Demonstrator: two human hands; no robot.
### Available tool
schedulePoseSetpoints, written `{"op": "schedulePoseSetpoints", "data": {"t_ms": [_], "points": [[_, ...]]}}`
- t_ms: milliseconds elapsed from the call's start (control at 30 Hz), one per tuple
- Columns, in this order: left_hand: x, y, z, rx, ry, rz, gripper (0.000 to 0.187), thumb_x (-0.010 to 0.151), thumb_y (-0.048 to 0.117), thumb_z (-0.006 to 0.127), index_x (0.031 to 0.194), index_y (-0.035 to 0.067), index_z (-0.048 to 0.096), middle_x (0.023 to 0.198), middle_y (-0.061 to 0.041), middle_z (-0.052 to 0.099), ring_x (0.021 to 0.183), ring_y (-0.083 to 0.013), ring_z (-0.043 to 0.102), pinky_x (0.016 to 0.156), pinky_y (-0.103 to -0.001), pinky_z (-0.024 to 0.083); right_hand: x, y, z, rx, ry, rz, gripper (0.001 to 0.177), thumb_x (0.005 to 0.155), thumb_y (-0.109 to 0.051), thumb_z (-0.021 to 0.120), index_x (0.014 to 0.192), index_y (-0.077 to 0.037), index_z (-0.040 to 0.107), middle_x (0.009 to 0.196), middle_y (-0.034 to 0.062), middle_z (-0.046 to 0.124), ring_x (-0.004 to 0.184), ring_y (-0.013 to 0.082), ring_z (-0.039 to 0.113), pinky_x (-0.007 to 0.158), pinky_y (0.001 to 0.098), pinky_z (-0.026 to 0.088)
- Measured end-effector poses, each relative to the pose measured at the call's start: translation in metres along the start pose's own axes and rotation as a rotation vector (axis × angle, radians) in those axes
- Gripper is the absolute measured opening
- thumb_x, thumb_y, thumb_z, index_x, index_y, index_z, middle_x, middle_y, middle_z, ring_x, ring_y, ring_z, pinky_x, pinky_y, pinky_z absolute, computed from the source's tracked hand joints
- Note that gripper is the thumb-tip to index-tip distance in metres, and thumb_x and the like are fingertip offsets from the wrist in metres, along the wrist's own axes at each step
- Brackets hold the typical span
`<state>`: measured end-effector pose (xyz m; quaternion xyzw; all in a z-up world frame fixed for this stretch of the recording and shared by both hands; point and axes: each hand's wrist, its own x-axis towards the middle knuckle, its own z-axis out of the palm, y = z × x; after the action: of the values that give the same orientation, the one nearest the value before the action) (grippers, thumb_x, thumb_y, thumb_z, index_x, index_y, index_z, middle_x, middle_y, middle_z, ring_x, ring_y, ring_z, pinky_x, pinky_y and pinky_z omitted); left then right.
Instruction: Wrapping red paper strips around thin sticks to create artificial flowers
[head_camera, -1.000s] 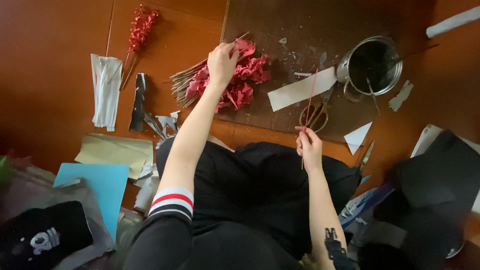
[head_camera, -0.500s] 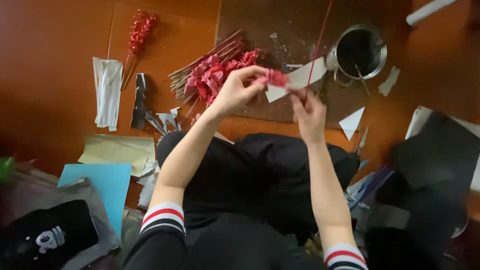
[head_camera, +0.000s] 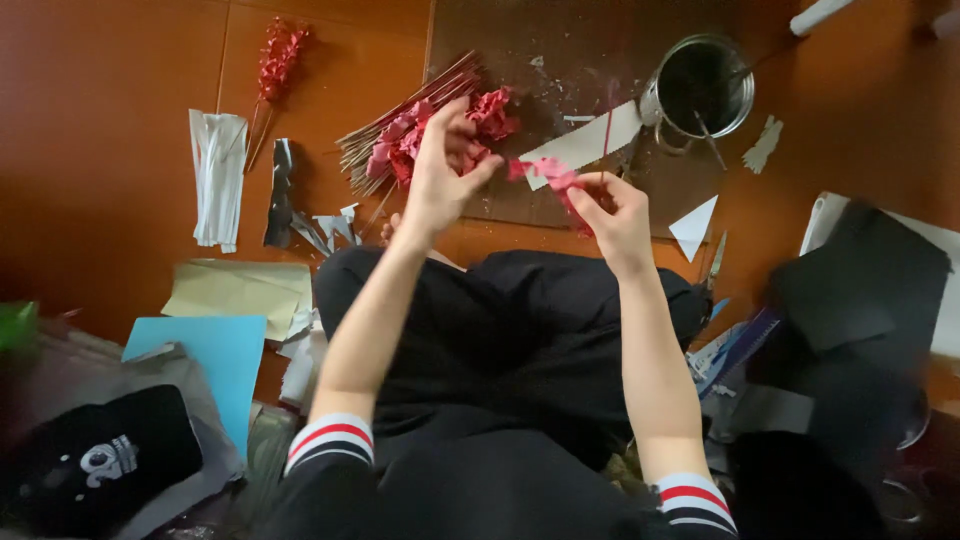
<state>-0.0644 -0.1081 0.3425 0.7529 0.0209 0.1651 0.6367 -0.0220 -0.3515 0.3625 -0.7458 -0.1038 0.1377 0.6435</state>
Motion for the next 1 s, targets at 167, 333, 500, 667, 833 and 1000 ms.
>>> {"op": "schedulePoseSetpoints", "data": {"t_ms": [167,333,500,667,833,1000], "points": [[-0.050,-0.021,0.064,-0.377,0.179,-0.444,0.030,0.097,0.032,0.061,0.084,0.008,0.073,0.071,-0.010,0.070,0.068,-0.0183,0.070,0.067,-0.030,0.057,-0.020,0.003,0.008,-0.139,-0.017,-0.143,0.011,0.088,-0.007,0.075,0.098,-0.003,0.072,0.072,0.0085,0.066,0.065,0.0086,0.059,0.055,0.0256,0.051],[-0.040,0.014,0.072,-0.753,0.203,-0.641,0.037,0.094,0.034,0.066,0.093,-0.003,0.073,0.076,-0.019,0.071,0.067,-0.0245,0.072,0.066,-0.036,0.061,-0.033,-0.019,0.009,-0.307,-0.106,-0.301,0.006,0.089,-0.003,0.074,0.094,-0.005,0.071,0.079,0.0087,0.067,0.067,0.0204,0.064,0.060,0.0307,0.053],[-0.029,0.032,0.069,-0.630,0.046,-0.511,0.032,0.081,0.017,0.082,0.106,0.001,0.071,0.090,-0.017,0.071,0.075,-0.0187,0.071,0.061,-0.035,0.063,-0.040,-0.022,0.004,-0.452,-0.112,-0.501,0.010,0.084,0.002,0.074,0.092,-0.002,0.069,0.091,0.0120,0.068,0.076,0.0318,0.067,0.062,0.0381,0.055],[-0.033,0.031,0.078,-0.675,-0.012,-0.530,0.042,0.077,0.014,0.085,0.113,0.001,0.067,0.091,-0.013,0.069,0.077,-0.0166,0.068,0.057,-0.034,0.064,-0.041,-0.020,0.000,-0.499,-0.138,-0.547,0.015,0.081,0.004,0.074,0.094,-0.003,0.068,0.096,0.0127,0.067,0.080,0.0353,0.067,0.064,0.0423,0.055],[-0.034,0.059,0.070,-0.643,-0.052,-0.460,0.035,0.079,0.014,0.083,0.108,-0.001,0.068,0.085,-0.011,0.069,0.075,-0.0131,0.069,0.061,-0.033,0.063,-0.039,-0.008,-0.020,-0.405,-0.171,-0.540,0.027,0.085,-0.023,0.079,0.102,-0.004,0.070,0.101,0.0139,0.066,0.083,0.0338,0.066,0.067,0.0419,0.052],[-0.035,0.058,0.072,-0.642,-0.164,-0.387,0.018,0.087,0.011,0.073,0.102,0.002,0.071,0.084,-0.011,0.073,0.076,-0.0136,0.070,0.065,-0.025,0.060,-0.029,-0.029,-0.024,-0.128,-0.044,-0.416,0.044,0.095,-0.041,0.064,0.115,-0.002,0.065,0.105,0.0111,0.064,0.075,0.0092,0.057,0.057,0.0190,0.047]]}}
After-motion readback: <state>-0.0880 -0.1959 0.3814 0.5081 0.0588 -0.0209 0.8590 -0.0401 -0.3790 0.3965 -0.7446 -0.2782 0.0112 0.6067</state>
